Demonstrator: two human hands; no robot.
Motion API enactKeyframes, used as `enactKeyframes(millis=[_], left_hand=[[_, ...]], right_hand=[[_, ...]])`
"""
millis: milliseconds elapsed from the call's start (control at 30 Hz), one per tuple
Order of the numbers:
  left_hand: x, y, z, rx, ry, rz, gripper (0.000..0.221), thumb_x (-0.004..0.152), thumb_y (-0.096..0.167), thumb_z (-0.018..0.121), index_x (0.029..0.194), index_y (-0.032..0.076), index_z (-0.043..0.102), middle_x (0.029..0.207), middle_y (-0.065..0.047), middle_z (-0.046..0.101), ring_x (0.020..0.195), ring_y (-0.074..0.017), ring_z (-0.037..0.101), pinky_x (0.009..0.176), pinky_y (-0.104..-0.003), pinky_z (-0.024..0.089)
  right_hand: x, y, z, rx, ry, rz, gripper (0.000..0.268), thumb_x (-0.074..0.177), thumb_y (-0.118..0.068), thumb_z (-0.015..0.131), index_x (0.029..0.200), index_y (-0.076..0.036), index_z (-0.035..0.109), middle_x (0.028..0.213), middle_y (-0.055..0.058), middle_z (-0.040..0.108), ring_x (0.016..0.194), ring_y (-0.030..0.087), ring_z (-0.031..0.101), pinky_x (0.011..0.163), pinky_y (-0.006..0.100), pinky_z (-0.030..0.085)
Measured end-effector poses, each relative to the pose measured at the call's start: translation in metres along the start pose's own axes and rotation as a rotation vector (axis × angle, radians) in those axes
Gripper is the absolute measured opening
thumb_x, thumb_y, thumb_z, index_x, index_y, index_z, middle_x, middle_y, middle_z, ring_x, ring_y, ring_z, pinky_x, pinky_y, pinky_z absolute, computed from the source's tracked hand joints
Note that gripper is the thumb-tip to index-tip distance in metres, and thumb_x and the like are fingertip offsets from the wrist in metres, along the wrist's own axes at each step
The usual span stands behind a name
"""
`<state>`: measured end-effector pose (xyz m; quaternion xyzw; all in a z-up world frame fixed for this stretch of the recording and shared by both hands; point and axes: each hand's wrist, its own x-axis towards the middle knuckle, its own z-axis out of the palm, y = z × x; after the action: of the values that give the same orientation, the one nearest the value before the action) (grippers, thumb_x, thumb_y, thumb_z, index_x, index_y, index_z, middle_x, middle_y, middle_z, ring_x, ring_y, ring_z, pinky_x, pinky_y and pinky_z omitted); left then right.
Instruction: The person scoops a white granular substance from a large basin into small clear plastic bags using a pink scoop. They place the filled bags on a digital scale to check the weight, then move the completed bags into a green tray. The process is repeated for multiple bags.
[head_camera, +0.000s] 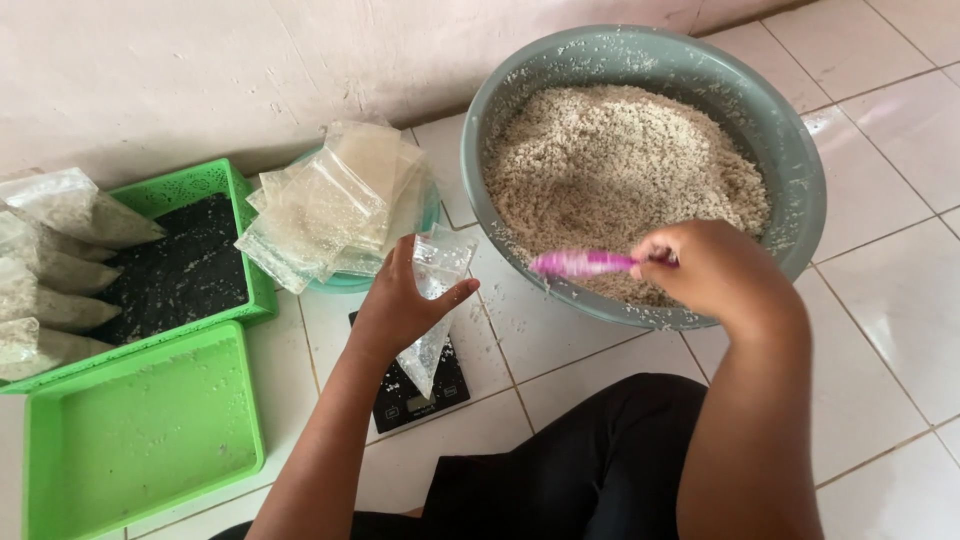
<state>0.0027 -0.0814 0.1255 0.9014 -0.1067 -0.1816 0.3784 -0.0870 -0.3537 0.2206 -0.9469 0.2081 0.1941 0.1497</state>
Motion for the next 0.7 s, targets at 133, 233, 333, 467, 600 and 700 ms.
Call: enactKeyframes(millis=[133, 233, 333, 467, 600, 700], left_hand=[[0.001, -0.002, 0.001, 0.014, -0.003, 0.014, 0.095, 0.072, 0.063, 0.068, 0.143, 0.011, 0.033, 0.145, -0.012, 0.046, 0.133, -0.0293, 0.045, 0.094, -0.047, 0.046], [0.001, 0.001, -0.001, 0.008, -0.002, -0.011, 0.095, 0.071, 0.064, 0.068, 0.143, 0.013, 0.034, 0.144, -0.010, 0.047, 0.128, -0.0280, 0.048, 0.090, -0.046, 0.048], [0.002, 0.000, 0.001, 0.015, -0.012, -0.026, 0.098, 0.070, 0.065, 0.067, 0.144, 0.013, 0.031, 0.147, -0.009, 0.044, 0.130, -0.0277, 0.046, 0.092, -0.047, 0.047], [-0.005, 0.003, -0.002, -0.018, 0.014, 0.076, 0.091, 0.076, 0.060, 0.075, 0.139, 0.007, 0.036, 0.135, -0.025, 0.049, 0.127, -0.0452, 0.051, 0.103, -0.055, 0.046], [-0.003, 0.000, 0.000, 0.006, 0.015, 0.093, 0.089, 0.077, 0.058, 0.074, 0.140, 0.010, 0.035, 0.138, -0.024, 0.048, 0.128, -0.0447, 0.051, 0.103, -0.055, 0.047], [-0.004, 0.000, 0.001, -0.007, 0.001, 0.093, 0.089, 0.077, 0.059, 0.074, 0.140, 0.011, 0.035, 0.138, -0.023, 0.048, 0.128, -0.0446, 0.051, 0.103, -0.054, 0.047]], right_hand=[[0.005, 0.000, 0.002, -0.010, 0.094, 0.038, 0.022, 0.095, -0.027, 0.062, 0.112, -0.019, 0.074, 0.094, -0.003, 0.077, 0.059, 0.017, 0.061, 0.054, 0.032, 0.042], [-0.002, -0.006, -0.003, 0.020, 0.095, 0.036, 0.024, 0.094, -0.029, 0.062, 0.113, -0.019, 0.074, 0.095, -0.001, 0.077, 0.060, 0.019, 0.062, 0.054, 0.033, 0.041], [-0.006, -0.011, 0.000, 0.010, 0.076, -0.012, 0.024, 0.094, -0.031, 0.062, 0.111, -0.020, 0.074, 0.093, -0.003, 0.078, 0.059, 0.017, 0.063, 0.055, 0.031, 0.042], [-0.013, -0.020, 0.009, -0.016, 0.210, -0.130, 0.025, 0.093, -0.020, 0.061, 0.111, -0.009, 0.075, 0.094, 0.013, 0.077, 0.084, 0.031, 0.075, 0.077, 0.045, 0.058], [-0.012, -0.017, 0.007, -0.008, 0.261, -0.126, 0.025, 0.094, -0.020, 0.059, 0.110, -0.011, 0.076, 0.091, 0.013, 0.076, 0.082, 0.030, 0.074, 0.076, 0.044, 0.058], [-0.022, -0.029, 0.004, 0.095, 0.184, -0.140, 0.026, 0.095, -0.015, 0.057, 0.113, -0.006, 0.074, 0.097, 0.020, 0.074, 0.083, 0.034, 0.073, 0.085, 0.044, 0.057]])
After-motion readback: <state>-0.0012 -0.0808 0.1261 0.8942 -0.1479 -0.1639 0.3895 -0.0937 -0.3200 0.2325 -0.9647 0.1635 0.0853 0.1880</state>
